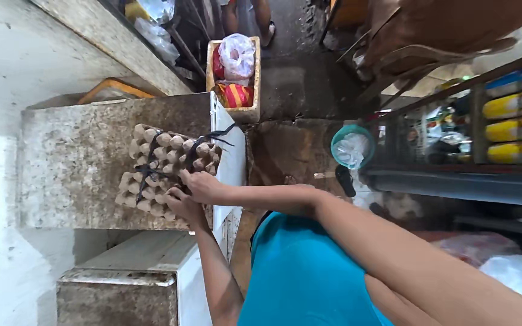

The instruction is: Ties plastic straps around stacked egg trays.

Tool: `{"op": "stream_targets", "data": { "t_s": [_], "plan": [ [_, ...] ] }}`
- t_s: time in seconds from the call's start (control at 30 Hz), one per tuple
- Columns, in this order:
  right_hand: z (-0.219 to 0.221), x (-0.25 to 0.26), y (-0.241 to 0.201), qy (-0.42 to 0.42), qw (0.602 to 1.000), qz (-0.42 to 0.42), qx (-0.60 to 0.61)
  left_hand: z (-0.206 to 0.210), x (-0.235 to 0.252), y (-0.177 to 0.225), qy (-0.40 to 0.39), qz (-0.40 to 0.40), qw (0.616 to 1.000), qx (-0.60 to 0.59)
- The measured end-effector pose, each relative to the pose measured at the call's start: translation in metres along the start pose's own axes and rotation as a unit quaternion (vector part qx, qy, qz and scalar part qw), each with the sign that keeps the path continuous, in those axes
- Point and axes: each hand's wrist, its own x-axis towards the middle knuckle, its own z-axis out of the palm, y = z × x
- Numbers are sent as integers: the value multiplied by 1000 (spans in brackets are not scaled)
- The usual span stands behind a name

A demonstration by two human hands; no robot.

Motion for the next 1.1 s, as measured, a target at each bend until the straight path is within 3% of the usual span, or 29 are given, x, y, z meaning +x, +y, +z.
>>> {"op": "stream_targets", "data": {
  "t_s": [0.07,0.13,0.23,0.3,0.33,0.43,0.57,0.67,0.73,0.83,0.9,1.0,1.1],
  "plan": [
    [-11,-4,5,48,981,19,187,6,3,-3,14,20,999,30],
    [-29,-26,5,16,954,-4,298,11,5,-11,44,42,998,27],
    [-39,-72,20,-41,973,-110,199,12,6,-13,54,61,996,39],
    [-46,-100,21,-70,979,-117,154,10,6,-6,49,55,995,74],
    [-54,-113,17,-88,982,-81,147,11,7,-6,51,50,994,84],
    [-97,-140,14,-180,970,142,75,11,6,1,50,19,994,91],
    [-131,-165,59,-219,941,252,-53,13,3,3,62,32,992,104],
    [-135,-159,62,-140,944,291,-72,12,0,8,61,37,993,97],
    [-133,-150,65,-12,948,314,-56,9,-3,11,41,35,995,85],
    [-134,-153,74,189,946,259,-47,6,-4,9,17,45,993,111],
    [-135,-165,75,228,932,283,-7,8,0,4,18,45,990,131],
    [-119,-184,95,146,904,388,109,5,-4,8,-5,33,993,115],
    [-93,-187,153,-24,820,473,322,0,-1,1,-28,13,997,70]
  ]
}}
